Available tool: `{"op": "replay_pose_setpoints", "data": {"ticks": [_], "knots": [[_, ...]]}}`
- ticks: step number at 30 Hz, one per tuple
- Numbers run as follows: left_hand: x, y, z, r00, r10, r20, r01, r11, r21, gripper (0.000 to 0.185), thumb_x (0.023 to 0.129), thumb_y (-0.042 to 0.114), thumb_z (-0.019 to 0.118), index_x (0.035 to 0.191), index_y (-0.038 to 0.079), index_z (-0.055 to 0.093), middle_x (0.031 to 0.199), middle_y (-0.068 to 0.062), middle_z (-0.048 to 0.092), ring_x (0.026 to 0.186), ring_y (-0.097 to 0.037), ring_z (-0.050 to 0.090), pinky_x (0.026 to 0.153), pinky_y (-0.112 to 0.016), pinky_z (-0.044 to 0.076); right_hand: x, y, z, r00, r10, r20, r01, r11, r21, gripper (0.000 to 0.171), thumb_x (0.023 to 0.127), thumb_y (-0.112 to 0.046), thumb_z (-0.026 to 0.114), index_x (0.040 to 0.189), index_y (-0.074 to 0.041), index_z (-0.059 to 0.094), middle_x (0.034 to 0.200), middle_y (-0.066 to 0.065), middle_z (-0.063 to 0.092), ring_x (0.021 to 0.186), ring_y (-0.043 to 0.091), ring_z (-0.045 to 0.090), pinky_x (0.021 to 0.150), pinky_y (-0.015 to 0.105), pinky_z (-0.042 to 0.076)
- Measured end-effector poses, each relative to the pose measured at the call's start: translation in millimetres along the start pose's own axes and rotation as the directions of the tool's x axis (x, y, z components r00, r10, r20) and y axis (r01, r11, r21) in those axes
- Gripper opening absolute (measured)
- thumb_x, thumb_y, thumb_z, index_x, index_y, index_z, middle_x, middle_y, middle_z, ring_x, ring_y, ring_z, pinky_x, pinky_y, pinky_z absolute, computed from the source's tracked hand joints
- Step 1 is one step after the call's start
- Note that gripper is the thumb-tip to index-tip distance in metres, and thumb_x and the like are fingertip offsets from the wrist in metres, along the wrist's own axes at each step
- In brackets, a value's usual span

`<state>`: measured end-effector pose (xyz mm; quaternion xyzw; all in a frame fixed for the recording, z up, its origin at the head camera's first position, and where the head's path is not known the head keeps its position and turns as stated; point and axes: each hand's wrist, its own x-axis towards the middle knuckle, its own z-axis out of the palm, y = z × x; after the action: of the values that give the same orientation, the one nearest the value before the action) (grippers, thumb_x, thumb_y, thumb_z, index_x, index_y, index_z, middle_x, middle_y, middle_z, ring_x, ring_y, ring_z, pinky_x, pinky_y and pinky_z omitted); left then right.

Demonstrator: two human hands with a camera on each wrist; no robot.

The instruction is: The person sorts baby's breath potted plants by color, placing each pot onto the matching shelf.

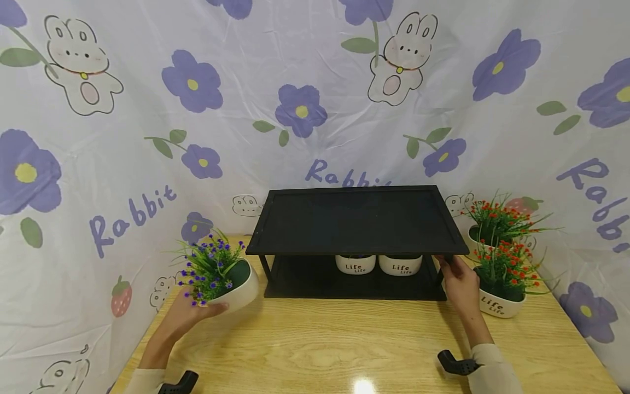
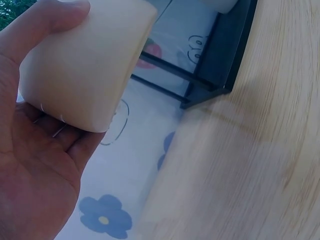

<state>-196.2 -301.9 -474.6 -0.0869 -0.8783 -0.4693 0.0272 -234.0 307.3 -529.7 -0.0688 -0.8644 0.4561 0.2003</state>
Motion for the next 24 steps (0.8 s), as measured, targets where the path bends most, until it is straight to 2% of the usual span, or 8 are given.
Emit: {"op": "replay_pose_setpoints", "data": {"ticks": [4, 11, 15, 18, 24], "knots": [[2.0, 4.1, 5.8, 0.999, 0.037, 0.007, -0.037, 0.999, 0.038, 0.098, 0.080, 0.028, 0.093, 0.162, 0.011, 0.042, 0.152, -0.022, 0.060, 0.138, -0.048, 0.058, 0.112, -0.068, 0.047, 0.3, -0.4, -0.6, 1.000, 0.009, 0.006, -0.009, 1.000, -0.001, 0.047, 0.115, -0.035, 0.048, 0.156, -0.013, 0.057, 0.146, 0.016, 0.067, 0.111, -0.025, 0.049, 0.106, 0.025, 0.056], [7.0, 17.1, 19.2, 0.998, 0.052, 0.043, -0.055, 0.996, 0.064, 0.103, 0.077, 0.029, 0.095, 0.162, 0.005, 0.042, 0.153, -0.024, 0.058, 0.140, -0.050, 0.056, 0.114, -0.068, 0.045, 0.5, 0.1, -0.1, 1.000, -0.004, -0.001, 0.004, 1.000, 0.019, 0.046, 0.115, -0.034, 0.048, 0.155, -0.012, 0.057, 0.145, 0.018, 0.067, 0.110, -0.026, 0.049, 0.099, 0.009, 0.050], [10.4, 26.6, 28.4, 0.993, 0.081, 0.092, -0.088, 0.993, 0.084, 0.104, 0.077, 0.030, 0.096, 0.162, 0.002, 0.042, 0.152, -0.025, 0.058, 0.139, -0.050, 0.057, 0.113, -0.067, 0.048, 1.0, 1.1, 0.6, 1.000, -0.013, -0.007, 0.014, 1.000, 0.021, 0.046, 0.115, -0.034, 0.049, 0.154, -0.011, 0.059, 0.143, 0.018, 0.068, 0.109, -0.026, 0.048, 0.098, 0.007, 0.049], [14.2, 33.3, 35.6, 0.988, 0.090, 0.128, -0.100, 0.993, 0.067, 0.105, 0.078, 0.030, 0.096, 0.163, 0.003, 0.040, 0.153, -0.025, 0.057, 0.138, -0.049, 0.058, 0.112, -0.066, 0.049, 1.4, 1.7, 0.8, 1.000, -0.013, -0.008, 0.013, 1.000, 0.017, 0.045, 0.115, -0.034, 0.049, 0.153, -0.012, 0.059, 0.143, 0.017, 0.068, 0.109, -0.027, 0.047, 0.099, 0.010, 0.051], [20.3, 44.1, 52.5, 0.980, 0.047, 0.192, -0.048, 0.999, -0.003, 0.105, 0.080, 0.032, 0.096, 0.164, 0.005, 0.039, 0.159, -0.025, 0.050, 0.143, -0.051, 0.053, 0.114, -0.063, 0.049, 2.0, 2.2, 0.5, 1.000, -0.003, 0.002, 0.003, 1.000, 0.009, 0.046, 0.115, -0.035, 0.049, 0.155, -0.014, 0.058, 0.145, 0.017, 0.067, 0.110, -0.025, 0.049, 0.104, 0.023, 0.056]]}}
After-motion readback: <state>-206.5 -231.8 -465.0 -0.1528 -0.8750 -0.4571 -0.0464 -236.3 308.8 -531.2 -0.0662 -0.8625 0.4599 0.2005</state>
